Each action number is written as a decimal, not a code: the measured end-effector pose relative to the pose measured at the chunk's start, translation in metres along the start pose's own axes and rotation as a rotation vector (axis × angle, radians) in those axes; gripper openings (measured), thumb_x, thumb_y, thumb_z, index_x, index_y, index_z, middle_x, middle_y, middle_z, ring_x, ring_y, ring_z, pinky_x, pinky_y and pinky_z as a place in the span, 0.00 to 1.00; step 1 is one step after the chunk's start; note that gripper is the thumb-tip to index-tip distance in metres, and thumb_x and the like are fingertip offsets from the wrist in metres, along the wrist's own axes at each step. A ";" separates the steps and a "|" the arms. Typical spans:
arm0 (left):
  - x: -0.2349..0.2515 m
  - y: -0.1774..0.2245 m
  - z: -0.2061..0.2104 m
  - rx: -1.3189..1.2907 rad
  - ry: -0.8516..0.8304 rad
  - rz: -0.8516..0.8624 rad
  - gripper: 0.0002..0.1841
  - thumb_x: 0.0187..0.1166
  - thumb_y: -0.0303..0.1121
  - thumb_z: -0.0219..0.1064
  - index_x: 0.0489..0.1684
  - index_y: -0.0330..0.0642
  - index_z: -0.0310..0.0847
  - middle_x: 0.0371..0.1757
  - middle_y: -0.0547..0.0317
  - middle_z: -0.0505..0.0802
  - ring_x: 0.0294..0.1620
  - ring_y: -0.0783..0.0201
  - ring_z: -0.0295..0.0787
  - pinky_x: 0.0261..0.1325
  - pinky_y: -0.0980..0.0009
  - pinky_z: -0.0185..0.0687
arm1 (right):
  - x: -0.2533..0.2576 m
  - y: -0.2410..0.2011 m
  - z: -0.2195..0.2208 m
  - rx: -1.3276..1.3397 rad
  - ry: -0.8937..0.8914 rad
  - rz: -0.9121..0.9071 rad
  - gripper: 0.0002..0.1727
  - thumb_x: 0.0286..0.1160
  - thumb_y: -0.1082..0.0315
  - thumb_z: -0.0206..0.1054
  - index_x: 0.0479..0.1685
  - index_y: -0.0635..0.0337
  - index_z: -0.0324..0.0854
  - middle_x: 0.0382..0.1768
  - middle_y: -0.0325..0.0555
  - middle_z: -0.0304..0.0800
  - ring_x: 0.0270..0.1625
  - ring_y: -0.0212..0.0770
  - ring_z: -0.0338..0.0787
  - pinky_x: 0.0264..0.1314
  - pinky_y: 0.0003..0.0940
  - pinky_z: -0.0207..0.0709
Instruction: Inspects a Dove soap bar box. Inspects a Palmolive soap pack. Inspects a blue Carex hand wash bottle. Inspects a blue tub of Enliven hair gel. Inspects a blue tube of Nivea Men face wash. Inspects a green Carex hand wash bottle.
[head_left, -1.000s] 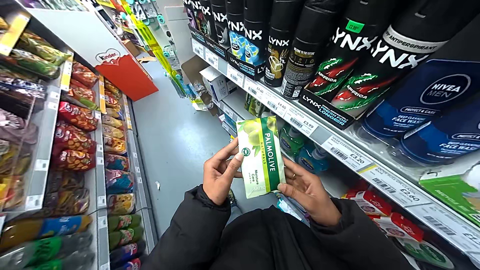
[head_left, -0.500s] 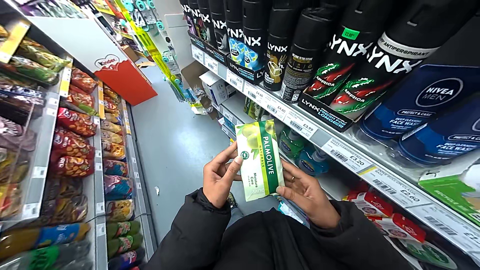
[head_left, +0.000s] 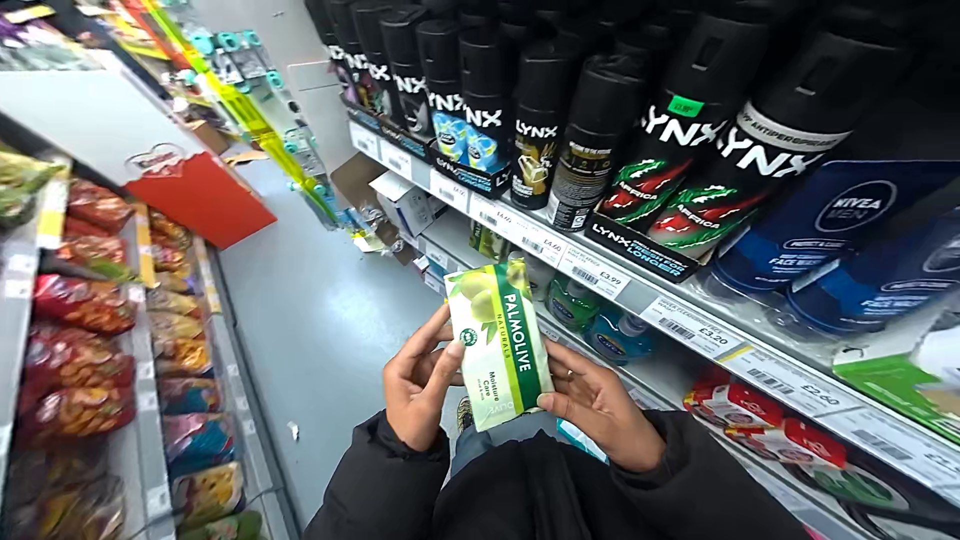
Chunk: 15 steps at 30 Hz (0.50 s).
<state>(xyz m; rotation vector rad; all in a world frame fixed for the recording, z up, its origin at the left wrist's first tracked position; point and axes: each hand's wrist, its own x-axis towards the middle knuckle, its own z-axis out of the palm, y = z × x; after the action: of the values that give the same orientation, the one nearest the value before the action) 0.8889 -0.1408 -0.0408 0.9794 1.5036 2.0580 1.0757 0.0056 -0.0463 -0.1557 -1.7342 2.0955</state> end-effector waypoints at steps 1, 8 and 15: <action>0.004 -0.002 -0.003 -0.004 -0.014 0.027 0.26 0.84 0.38 0.67 0.80 0.43 0.77 0.57 0.48 0.95 0.39 0.59 0.97 0.34 0.67 0.96 | 0.003 -0.001 0.002 -0.005 0.003 -0.005 0.36 0.80 0.74 0.68 0.89 0.63 0.62 0.71 0.59 0.84 0.68 0.51 0.90 0.73 0.45 0.85; 0.050 -0.004 -0.030 -0.081 -0.136 0.134 0.29 0.82 0.42 0.70 0.81 0.39 0.75 0.62 0.50 0.93 0.44 0.63 0.97 0.39 0.70 0.95 | 0.034 -0.006 0.019 -0.039 0.051 -0.052 0.35 0.80 0.75 0.67 0.89 0.64 0.63 0.74 0.57 0.82 0.69 0.49 0.89 0.74 0.44 0.84; 0.085 -0.001 -0.055 -0.112 -0.172 0.152 0.28 0.83 0.39 0.68 0.81 0.38 0.73 0.64 0.53 0.92 0.47 0.63 0.96 0.44 0.70 0.95 | 0.069 -0.006 0.037 -0.049 0.081 -0.050 0.35 0.80 0.75 0.66 0.89 0.61 0.63 0.72 0.57 0.83 0.67 0.50 0.90 0.70 0.44 0.86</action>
<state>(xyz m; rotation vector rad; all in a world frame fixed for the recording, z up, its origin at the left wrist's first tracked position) 0.7908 -0.1185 -0.0258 1.2252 1.2483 2.0752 1.0020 -0.0016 -0.0204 -0.2061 -1.7244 1.9848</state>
